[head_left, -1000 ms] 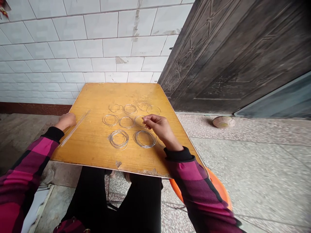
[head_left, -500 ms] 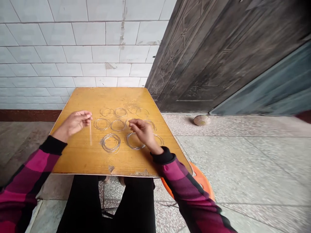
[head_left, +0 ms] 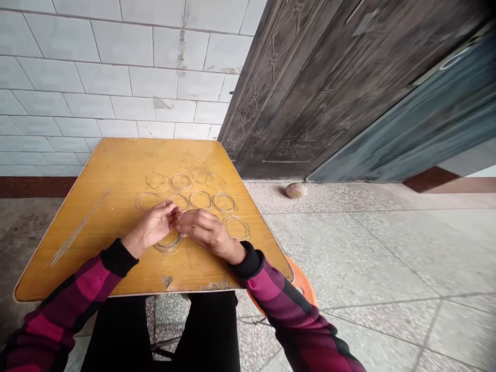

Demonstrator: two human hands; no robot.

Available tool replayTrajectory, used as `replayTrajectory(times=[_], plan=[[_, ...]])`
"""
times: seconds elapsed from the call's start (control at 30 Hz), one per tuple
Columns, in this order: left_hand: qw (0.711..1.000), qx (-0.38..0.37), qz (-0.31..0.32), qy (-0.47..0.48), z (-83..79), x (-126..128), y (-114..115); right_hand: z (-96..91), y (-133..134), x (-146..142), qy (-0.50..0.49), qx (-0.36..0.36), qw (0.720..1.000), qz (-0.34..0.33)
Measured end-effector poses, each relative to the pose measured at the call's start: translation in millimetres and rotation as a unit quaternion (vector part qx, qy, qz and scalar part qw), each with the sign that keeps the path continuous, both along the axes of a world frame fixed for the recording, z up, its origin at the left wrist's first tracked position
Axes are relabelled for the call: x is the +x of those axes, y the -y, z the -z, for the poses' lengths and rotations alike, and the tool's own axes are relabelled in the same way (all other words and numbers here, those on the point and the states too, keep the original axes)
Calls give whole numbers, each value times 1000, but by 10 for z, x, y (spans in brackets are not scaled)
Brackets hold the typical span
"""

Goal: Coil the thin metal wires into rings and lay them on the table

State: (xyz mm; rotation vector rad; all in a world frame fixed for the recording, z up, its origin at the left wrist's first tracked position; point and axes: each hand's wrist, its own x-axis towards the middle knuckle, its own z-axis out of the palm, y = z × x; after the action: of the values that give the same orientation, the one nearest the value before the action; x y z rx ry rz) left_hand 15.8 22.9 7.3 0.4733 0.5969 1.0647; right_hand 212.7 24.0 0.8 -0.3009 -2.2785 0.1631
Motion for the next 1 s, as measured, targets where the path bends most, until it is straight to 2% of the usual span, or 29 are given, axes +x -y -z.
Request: replayTrajectory(times=[0.1, 0.2, 0.27, 0.33, 0.4, 0.43, 0.5, 0.6, 0.8, 0.9, 1.0], plan=[[999, -10, -41, 23, -53, -82, -1, -64, 57, -20, -33, -84, 994, -59], [996, -1, -77, 34, -149, -153, 32, -72, 47, -26, -130, -242, 956, -108], [996, 21, -91, 15, -196, -172, 76, -55, 12, -26, -214, -353, 901, -136], [995, 39, -90, -3, -215, -172, 124, -34, -27, -24, -278, -455, 828, -172], [996, 44, -77, -3, -213, -163, 163, -14, -60, -20, -306, -535, 761, -204], [997, 43, -67, 3, -210, -159, 177, -6, -73, -18, -312, -564, 736, -207], [998, 43, -45, 25, -203, -150, 194, 6, -92, -15, -331, -601, 704, -184], [997, 54, -10, 57, -200, -134, 206, 1, -93, -22, -367, -628, 670, -146], [990, 98, 56, 86, -172, -97, 230, -62, -53, -50, -368, -656, 584, -305], [987, 109, 76, 95, -144, -96, 229, -59, -52, -53, -331, -660, 580, -344], [985, 115, 95, 87, -114, -102, 215, -32, -61, -58, -265, -648, 614, -364]])
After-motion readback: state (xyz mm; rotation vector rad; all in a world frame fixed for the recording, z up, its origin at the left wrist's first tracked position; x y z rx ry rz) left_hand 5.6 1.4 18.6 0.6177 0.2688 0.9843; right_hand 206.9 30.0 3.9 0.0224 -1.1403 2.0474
